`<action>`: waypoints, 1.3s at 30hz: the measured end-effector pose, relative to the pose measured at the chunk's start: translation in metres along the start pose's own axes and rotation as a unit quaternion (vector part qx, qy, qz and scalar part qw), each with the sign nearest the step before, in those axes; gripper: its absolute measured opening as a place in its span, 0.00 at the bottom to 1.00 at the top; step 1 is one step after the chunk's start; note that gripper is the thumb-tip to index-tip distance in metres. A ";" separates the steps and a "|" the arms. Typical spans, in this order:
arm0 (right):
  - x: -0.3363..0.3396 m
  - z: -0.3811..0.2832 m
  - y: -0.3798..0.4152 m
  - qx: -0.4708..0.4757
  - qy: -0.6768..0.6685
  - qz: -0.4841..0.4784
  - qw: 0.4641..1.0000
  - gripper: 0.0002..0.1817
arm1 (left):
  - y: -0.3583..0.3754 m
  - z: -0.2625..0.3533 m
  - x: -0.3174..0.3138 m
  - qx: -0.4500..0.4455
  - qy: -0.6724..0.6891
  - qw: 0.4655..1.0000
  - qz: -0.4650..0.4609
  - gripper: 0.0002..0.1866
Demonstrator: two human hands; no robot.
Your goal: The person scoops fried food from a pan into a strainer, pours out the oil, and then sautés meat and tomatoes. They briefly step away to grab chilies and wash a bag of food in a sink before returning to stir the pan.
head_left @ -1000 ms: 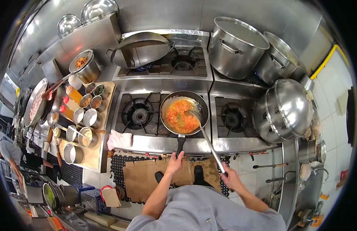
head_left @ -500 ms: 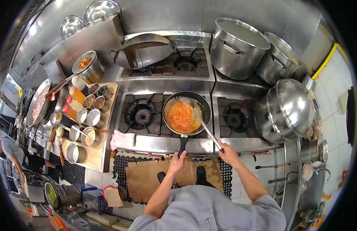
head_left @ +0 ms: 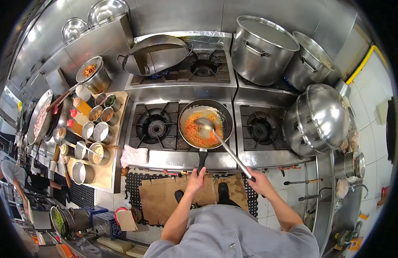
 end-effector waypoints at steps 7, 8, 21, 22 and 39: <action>-0.032 -0.020 -0.016 -0.145 -0.149 -0.060 0.976 0.30 | -0.003 0.000 -0.003 0.019 0.010 1.000 0.010 0.22; -0.032 -0.012 -0.002 -0.089 -0.168 -0.049 0.981 0.30 | -0.003 0.001 -0.002 0.026 0.007 1.000 0.013 0.22; -0.044 -0.007 -0.026 -0.108 -0.146 -0.023 0.983 0.32 | -0.008 -0.005 0.000 0.008 -0.003 1.000 0.005 0.22; -0.039 -0.009 -0.014 -0.059 -0.127 -0.023 0.990 0.32 | -0.007 -0.003 0.000 0.007 -0.005 1.000 0.005 0.22; -0.009 0.008 0.023 -0.130 -0.169 -0.083 0.973 0.32 | -0.002 -0.001 -0.001 0.011 -0.005 1.000 0.006 0.20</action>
Point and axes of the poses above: each hand's wrist, its own y-axis away from the middle knuckle, its own x-axis out of the back of the hand, z = x × y, the point moved 1 cm from there along -y, towards the middle knuckle, and after that the axes turned 11 degrees about y, right-handed, at the moved point
